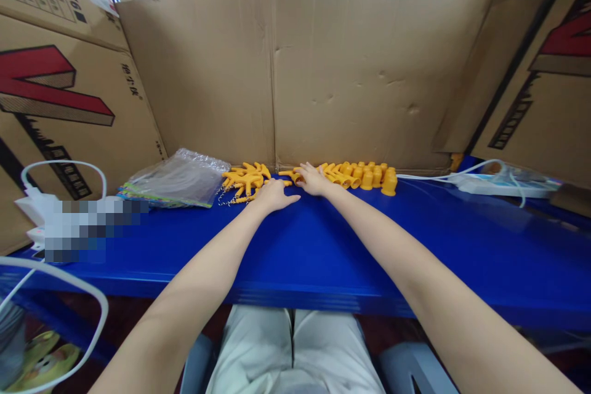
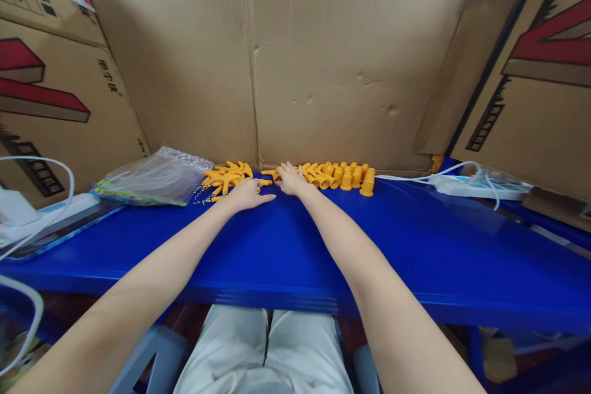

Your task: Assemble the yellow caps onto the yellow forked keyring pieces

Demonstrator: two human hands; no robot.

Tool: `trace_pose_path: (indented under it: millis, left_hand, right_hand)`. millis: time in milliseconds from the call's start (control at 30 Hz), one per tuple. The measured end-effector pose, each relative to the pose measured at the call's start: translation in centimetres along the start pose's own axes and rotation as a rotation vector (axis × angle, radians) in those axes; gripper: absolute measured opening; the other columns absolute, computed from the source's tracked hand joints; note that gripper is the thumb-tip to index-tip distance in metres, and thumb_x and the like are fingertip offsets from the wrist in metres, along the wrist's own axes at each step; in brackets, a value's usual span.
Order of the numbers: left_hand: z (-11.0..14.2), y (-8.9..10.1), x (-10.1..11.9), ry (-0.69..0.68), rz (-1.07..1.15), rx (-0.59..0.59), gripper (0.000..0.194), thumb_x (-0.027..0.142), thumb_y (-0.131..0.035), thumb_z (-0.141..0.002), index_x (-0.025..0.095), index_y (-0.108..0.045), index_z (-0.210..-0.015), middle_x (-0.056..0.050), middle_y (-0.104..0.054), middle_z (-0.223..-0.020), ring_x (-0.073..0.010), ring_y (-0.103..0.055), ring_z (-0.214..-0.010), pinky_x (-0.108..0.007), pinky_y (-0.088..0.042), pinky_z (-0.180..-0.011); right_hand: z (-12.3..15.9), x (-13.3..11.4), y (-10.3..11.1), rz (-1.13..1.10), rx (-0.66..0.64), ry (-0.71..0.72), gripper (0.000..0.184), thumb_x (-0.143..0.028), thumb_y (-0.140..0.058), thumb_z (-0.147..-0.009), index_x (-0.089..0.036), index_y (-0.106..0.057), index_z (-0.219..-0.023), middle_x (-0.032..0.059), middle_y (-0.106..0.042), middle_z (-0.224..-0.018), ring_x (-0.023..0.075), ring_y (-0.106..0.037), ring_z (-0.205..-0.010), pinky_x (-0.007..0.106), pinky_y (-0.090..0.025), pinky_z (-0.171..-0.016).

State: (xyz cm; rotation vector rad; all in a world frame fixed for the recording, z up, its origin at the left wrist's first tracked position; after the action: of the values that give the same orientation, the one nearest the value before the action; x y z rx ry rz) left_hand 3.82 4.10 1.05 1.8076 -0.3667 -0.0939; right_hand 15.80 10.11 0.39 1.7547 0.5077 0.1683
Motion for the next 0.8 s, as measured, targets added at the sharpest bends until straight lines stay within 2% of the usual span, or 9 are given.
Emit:
trace_pose_path:
  millis: [133, 233, 333, 433, 533, 600, 700, 800]
  left_hand:
    - [0.2, 0.0, 0.5, -0.019, -0.007, 0.000, 0.054, 0.057, -0.056, -0.081, 0.017, -0.067, -0.115, -0.011, -0.071, -0.108, -0.0266, -0.064, -0.106, -0.033, -0.049, -0.091]
    - [0.3, -0.2, 0.6, 0.000, -0.022, -0.033, 0.053, 0.058, -0.057, -0.080, 0.017, -0.069, -0.109, -0.010, -0.072, -0.104, -0.0265, -0.065, -0.103, -0.032, -0.050, -0.088]
    - [0.1, -0.5, 0.5, 0.022, -0.036, -0.068, 0.048, 0.057, -0.057, -0.080, 0.017, -0.071, -0.101, -0.010, -0.073, -0.100, -0.0268, -0.065, -0.102, -0.032, -0.050, -0.087]
    - [0.0, -0.6, 0.5, 0.025, -0.061, -0.075, 0.039, 0.048, -0.054, -0.085, 0.017, -0.072, -0.101, -0.010, -0.073, -0.100, -0.0255, -0.064, -0.103, -0.032, -0.049, -0.091]
    - [-0.1, -0.2, 0.2, 0.047, -0.093, -0.047, 0.036, 0.035, -0.044, -0.091, 0.017, -0.072, -0.103, -0.012, -0.069, -0.110, -0.0249, -0.063, -0.107, -0.033, -0.047, -0.095]
    - [0.0, 0.3, -0.2, 0.073, -0.105, -0.008, 0.036, 0.026, -0.040, -0.090, 0.018, -0.071, -0.108, -0.013, -0.064, -0.116, -0.0266, -0.060, -0.112, -0.036, -0.046, -0.097]
    - [0.2, 0.7, -0.8, 0.094, -0.131, 0.019, 0.041, 0.018, -0.042, -0.086, 0.023, -0.066, -0.119, -0.013, -0.058, -0.124, -0.0307, -0.050, -0.124, -0.044, -0.042, -0.101]
    - [0.2, 0.1, -1.4, 0.085, -0.147, -0.044, 0.052, 0.016, -0.046, -0.082, 0.032, -0.059, -0.129, -0.010, -0.054, -0.131, -0.0325, -0.042, -0.130, -0.051, -0.036, -0.105]
  right_hand:
    - [1.5, 2.1, 3.2, -0.009, 0.068, -0.061, 0.049, -0.024, -0.047, -0.093, -0.020, -0.044, -0.141, 0.0138, -0.026, -0.157, 0.0274, -0.016, -0.147, 0.061, -0.012, -0.114]
    - [3.5, 4.9, 5.1, 0.013, 0.113, -0.153, 0.051, -0.025, -0.050, -0.091, -0.019, -0.045, -0.141, 0.0137, -0.027, -0.157, 0.0301, -0.017, -0.147, 0.062, -0.013, -0.114]
    - [5.9, 8.5, 6.1, 0.014, 0.174, -0.302, 0.052, -0.029, -0.048, -0.091, -0.020, -0.044, -0.142, 0.0146, -0.028, -0.157, 0.0321, -0.021, -0.145, 0.064, -0.018, -0.112]
    - [8.0, 11.8, 6.6, 0.063, 0.221, -0.439, 0.055, -0.027, -0.049, -0.088, -0.019, -0.043, -0.142, 0.0141, -0.028, -0.157, 0.0324, -0.020, -0.146, 0.064, -0.018, -0.112]
    - [9.6, 14.6, 7.2, 0.132, 0.205, -0.601, 0.056, -0.028, -0.053, -0.085, -0.015, -0.046, -0.139, 0.0184, -0.034, -0.152, 0.0353, -0.029, -0.141, 0.062, -0.026, -0.109]
    - [10.2, 15.9, 7.8, 0.161, 0.162, -0.684, 0.055, -0.028, -0.055, -0.082, -0.009, -0.051, -0.134, 0.0239, -0.045, -0.142, 0.0356, -0.044, -0.131, 0.052, -0.039, -0.103]
    - [10.2, 16.9, 8.1, 0.186, 0.042, -0.701, 0.050, -0.023, -0.059, -0.078, -0.007, -0.060, -0.124, 0.0243, -0.059, -0.123, 0.0315, -0.061, -0.111, 0.038, -0.049, -0.087]
    - [9.9, 17.3, 8.0, 0.232, -0.054, -0.674, 0.045, -0.019, -0.060, -0.075, -0.010, -0.065, -0.118, 0.0197, -0.065, -0.114, 0.0283, -0.065, -0.102, 0.033, -0.051, -0.078]
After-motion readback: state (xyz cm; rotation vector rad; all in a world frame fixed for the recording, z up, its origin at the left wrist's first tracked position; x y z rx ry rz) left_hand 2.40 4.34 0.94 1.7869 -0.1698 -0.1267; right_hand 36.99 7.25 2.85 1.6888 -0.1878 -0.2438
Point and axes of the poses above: each hand's wrist, its own z-axis away from the middle knuckle, its own y-axis out of the back of the hand, x = y × z, the point moved 6 cm from there along -z, towards the middle knuckle
